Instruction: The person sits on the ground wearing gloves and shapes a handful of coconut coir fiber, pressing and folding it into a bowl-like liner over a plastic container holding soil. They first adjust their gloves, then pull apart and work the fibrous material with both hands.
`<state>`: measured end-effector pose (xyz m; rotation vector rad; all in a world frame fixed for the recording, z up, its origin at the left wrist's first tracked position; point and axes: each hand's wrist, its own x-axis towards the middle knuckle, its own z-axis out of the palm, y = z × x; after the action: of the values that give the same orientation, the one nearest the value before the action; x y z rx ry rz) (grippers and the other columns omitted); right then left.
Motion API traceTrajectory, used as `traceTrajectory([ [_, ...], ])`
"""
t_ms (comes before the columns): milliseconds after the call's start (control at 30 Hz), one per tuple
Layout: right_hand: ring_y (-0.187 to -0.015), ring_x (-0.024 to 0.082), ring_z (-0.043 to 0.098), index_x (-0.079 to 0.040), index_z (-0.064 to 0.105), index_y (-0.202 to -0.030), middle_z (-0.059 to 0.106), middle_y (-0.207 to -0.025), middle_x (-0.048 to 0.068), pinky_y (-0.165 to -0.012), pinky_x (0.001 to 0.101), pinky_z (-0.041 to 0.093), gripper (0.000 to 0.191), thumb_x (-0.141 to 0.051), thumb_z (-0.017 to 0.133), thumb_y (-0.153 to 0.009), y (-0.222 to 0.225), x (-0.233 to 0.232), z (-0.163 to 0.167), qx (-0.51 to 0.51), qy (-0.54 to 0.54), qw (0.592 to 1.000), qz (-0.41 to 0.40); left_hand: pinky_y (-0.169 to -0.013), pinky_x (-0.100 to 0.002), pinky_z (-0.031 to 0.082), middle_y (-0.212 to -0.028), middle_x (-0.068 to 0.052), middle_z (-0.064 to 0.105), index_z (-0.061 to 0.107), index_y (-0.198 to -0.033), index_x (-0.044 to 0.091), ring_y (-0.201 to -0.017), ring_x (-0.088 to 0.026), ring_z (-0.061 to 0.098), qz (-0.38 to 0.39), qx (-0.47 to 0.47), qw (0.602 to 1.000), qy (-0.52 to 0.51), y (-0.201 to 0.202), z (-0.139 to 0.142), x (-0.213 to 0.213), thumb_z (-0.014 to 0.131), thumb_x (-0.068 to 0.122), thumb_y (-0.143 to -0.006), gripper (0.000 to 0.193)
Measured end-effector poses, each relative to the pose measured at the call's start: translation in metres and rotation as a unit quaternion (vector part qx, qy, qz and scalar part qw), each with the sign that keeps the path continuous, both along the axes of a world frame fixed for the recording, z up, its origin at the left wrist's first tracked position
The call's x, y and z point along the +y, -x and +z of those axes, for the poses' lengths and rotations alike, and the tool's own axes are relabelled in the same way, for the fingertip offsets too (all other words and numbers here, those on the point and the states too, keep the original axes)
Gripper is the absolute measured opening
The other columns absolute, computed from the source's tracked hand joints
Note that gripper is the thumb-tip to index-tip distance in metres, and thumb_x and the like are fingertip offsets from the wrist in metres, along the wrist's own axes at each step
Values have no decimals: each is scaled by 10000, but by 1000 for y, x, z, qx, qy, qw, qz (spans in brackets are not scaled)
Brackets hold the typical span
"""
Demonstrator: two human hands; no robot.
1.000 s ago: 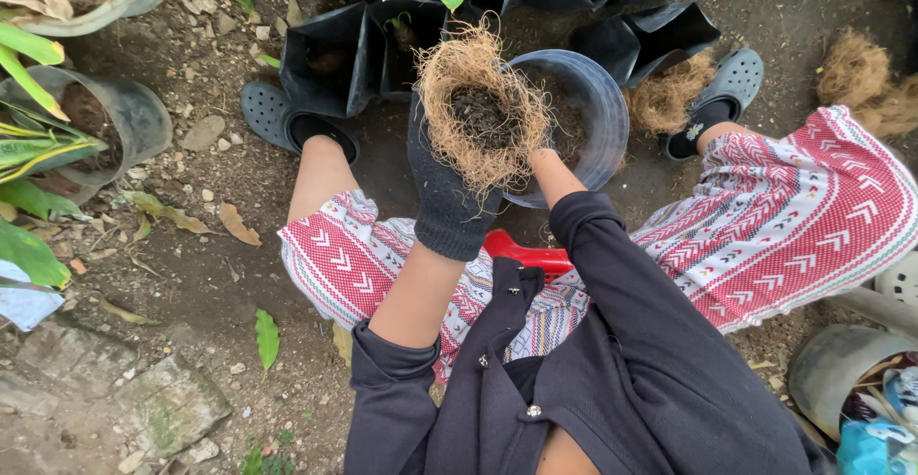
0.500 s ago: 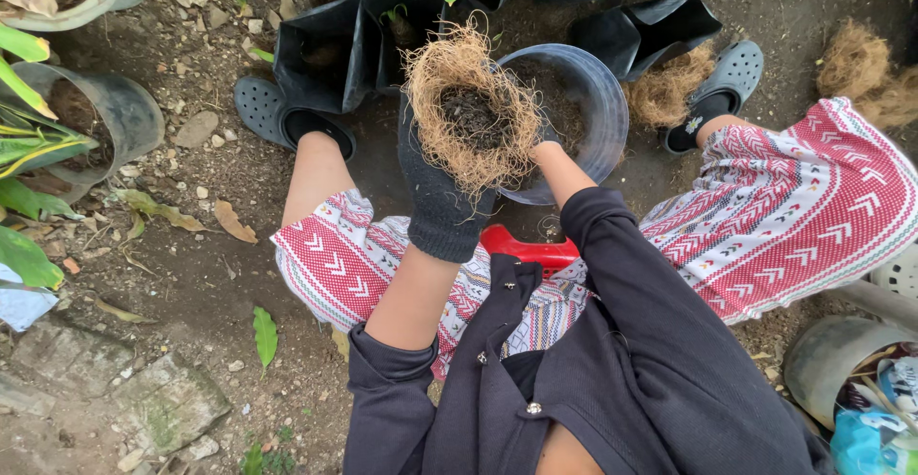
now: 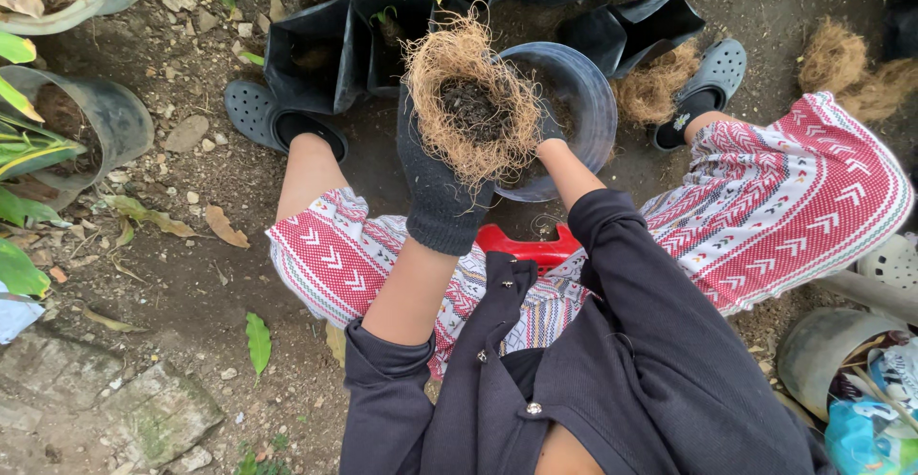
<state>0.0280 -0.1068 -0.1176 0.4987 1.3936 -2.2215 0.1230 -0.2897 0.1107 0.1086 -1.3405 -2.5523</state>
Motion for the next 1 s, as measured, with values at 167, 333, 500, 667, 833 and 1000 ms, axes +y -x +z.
traceTrajectory([
  [167,-1305,248,522,-10,450,-1491,546,-1464,143,-1110,358,417,626,-33,686,-912,-7,3,2,281,-410,842,211,-1002,-415,599,-1320,-143,599,500,-1430,11,-1194,-256,640,-29,-30,984,-176,3,-3,1,666,36,-1012,450],
  [333,-1410,228,497,-62,399,-1571,506,-1570,105,-1198,334,389,603,-122,604,-1007,-5,0,3,175,-361,898,181,-1037,-403,593,-1342,-145,599,500,-1455,-6,-1221,-245,634,-25,-29,981,-191,3,-1,2,670,26,-1030,459],
  [500,-1486,309,366,-39,321,-1595,366,-1627,164,-1255,396,267,639,-84,610,-1027,-8,-2,3,271,-489,800,219,-1055,-388,584,-1358,-112,581,476,-1462,37,-1238,-220,615,-15,5,1000,-20,3,1,1,744,-35,-942,590],
  [667,-1510,345,288,-25,231,-1618,273,-1653,184,-1261,430,205,687,-96,598,-1042,-10,-9,3,260,-417,852,181,-1054,-396,577,-1353,-133,589,480,-1463,7,-1229,-240,619,-22,-17,994,-109,2,-2,1,750,-8,-946,583],
  [833,-1507,339,292,-33,226,-1617,276,-1650,179,-1260,429,211,687,-108,594,-1042,-20,-17,2,-32,48,998,30,-1110,-383,554,-1395,-134,586,464,-1503,5,-1268,-228,610,-14,-26,996,-88,4,-9,3,792,21,-921,668],
  [1000,-1504,334,297,-40,222,-1616,279,-1647,173,-1258,429,217,686,-119,589,-1042,-28,-26,-1,-111,186,976,-4,-1143,-354,509,-1409,-107,565,434,-1530,32,-1292,-195,573,25,23,996,83,4,-13,4,834,5,-880,763],
])
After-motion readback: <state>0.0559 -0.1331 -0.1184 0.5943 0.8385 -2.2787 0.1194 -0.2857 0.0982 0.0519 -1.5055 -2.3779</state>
